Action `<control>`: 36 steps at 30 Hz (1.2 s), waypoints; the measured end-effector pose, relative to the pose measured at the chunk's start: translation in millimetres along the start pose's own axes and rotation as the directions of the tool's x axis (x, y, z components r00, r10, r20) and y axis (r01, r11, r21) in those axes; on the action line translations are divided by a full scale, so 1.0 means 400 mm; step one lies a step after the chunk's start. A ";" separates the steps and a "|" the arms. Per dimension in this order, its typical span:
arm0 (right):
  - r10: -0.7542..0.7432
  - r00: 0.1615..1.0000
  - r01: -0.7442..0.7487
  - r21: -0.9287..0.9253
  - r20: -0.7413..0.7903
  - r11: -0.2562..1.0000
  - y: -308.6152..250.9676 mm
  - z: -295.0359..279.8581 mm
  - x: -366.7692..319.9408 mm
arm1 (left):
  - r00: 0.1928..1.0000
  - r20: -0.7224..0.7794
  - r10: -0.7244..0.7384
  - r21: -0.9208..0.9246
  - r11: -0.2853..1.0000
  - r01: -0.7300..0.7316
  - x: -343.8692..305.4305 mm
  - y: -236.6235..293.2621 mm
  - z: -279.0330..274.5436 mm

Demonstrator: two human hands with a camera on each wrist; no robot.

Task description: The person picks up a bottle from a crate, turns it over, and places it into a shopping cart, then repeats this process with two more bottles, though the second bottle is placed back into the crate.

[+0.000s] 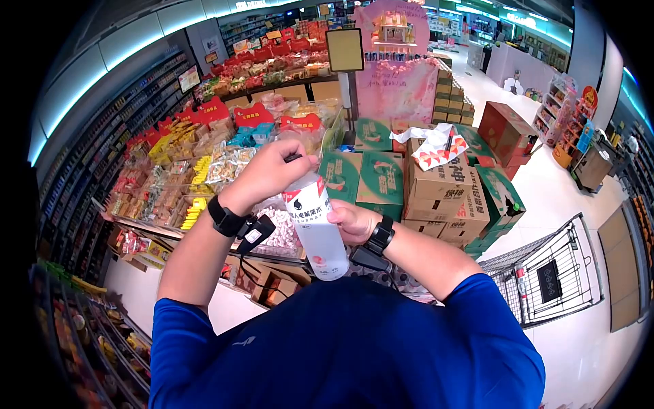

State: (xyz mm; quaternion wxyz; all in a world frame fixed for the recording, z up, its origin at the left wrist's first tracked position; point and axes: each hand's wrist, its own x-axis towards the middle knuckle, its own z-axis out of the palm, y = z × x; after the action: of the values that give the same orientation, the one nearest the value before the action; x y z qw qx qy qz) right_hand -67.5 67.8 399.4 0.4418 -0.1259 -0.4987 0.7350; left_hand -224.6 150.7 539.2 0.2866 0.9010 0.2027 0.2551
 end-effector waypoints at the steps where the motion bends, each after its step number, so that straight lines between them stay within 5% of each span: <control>1: -0.003 1.000 0.003 0.000 0.014 1.000 0.002 0.000 0.001 | 1.000 0.004 -0.029 0.013 0.999 0.029 -0.004 0.002 -0.001; 6: -0.017 0.998 0.008 -0.152 -0.062 0.988 -0.015 0.009 0.011 | 1.000 0.009 0.014 0.121 0.993 -0.015 -0.030 0.000 0.004; 8: -0.170 0.955 -0.017 -0.615 -0.244 0.788 -0.022 0.021 0.015 | 0.998 0.017 0.068 0.166 0.984 -0.070 -0.039 -0.023 0.022; 12: -0.204 0.849 -0.220 -0.677 -0.487 0.702 0.029 -0.006 0.018 | 0.986 0.102 0.134 0.265 0.951 -0.156 -0.046 -0.086 0.065; 14: -0.231 0.837 -0.257 -0.728 -0.497 0.636 0.053 -0.033 0.018 | 0.990 0.123 0.074 0.228 0.969 -0.101 -0.049 -0.126 0.085; 16: -0.248 0.901 -0.144 -0.783 -0.357 0.605 0.114 -0.111 0.019 | 0.988 0.137 0.075 0.219 0.970 -0.104 -0.058 -0.166 0.103; 18: -0.144 0.909 -0.244 -0.778 -0.391 0.579 0.116 -0.124 0.016 | 0.984 0.106 0.141 0.260 0.952 -0.165 -0.059 -0.238 0.138; 20: -0.293 0.873 -0.326 -0.914 -0.390 0.243 0.153 -0.162 0.004 | 0.989 0.113 0.095 0.256 0.959 -0.121 -0.058 -0.302 0.168; 21: -0.334 0.860 -0.299 -0.911 -0.386 0.285 0.166 -0.181 -0.013 | 0.994 0.096 -0.051 0.282 0.959 0.022 -0.058 -0.336 0.182; 22: -0.408 0.810 -0.326 -0.902 -0.420 0.282 0.193 -0.212 -0.039 | 0.978 0.079 -0.196 0.307 0.938 0.163 -0.059 -0.371 0.196; 24: -0.348 0.737 -0.360 -0.772 -0.580 0.525 0.222 -0.223 -0.114 | 0.962 0.114 -0.249 0.196 0.955 0.224 -0.073 -0.475 0.244; 26: -0.236 0.671 -0.473 -0.651 -0.703 0.593 0.274 -0.262 -0.238 | 0.941 0.082 -0.329 0.270 0.916 0.296 -0.100 -0.561 0.308; 28: -0.156 0.535 -0.402 -0.413 -0.830 0.817 0.359 -0.291 -0.398 | 0.879 0.132 -0.458 0.244 0.875 0.419 -0.117 -0.601 0.351; 32: 0.069 0.086 -0.444 0.024 -0.994 0.896 0.469 -0.179 -0.678 | 0.850 0.166 -0.501 0.286 0.849 0.444 -0.160 -0.772 0.479; 34: 0.134 -0.108 -0.525 0.171 -0.985 0.834 0.493 -0.086 -0.746 | 0.840 0.194 -0.506 0.299 0.846 0.441 -0.174 -0.824 0.526; 36: 0.216 -0.220 -0.495 0.300 -0.951 0.816 0.554 -0.016 -0.835 | 0.859 0.192 -0.475 0.279 0.865 0.416 -0.203 -0.897 0.588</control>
State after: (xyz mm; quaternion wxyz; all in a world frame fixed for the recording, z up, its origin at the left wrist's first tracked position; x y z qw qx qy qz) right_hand 13.5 -211.9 124.1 0.4109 -0.7974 -0.0211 0.4415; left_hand -231.7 282.5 123.1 0.2565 0.8808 0.3962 0.0387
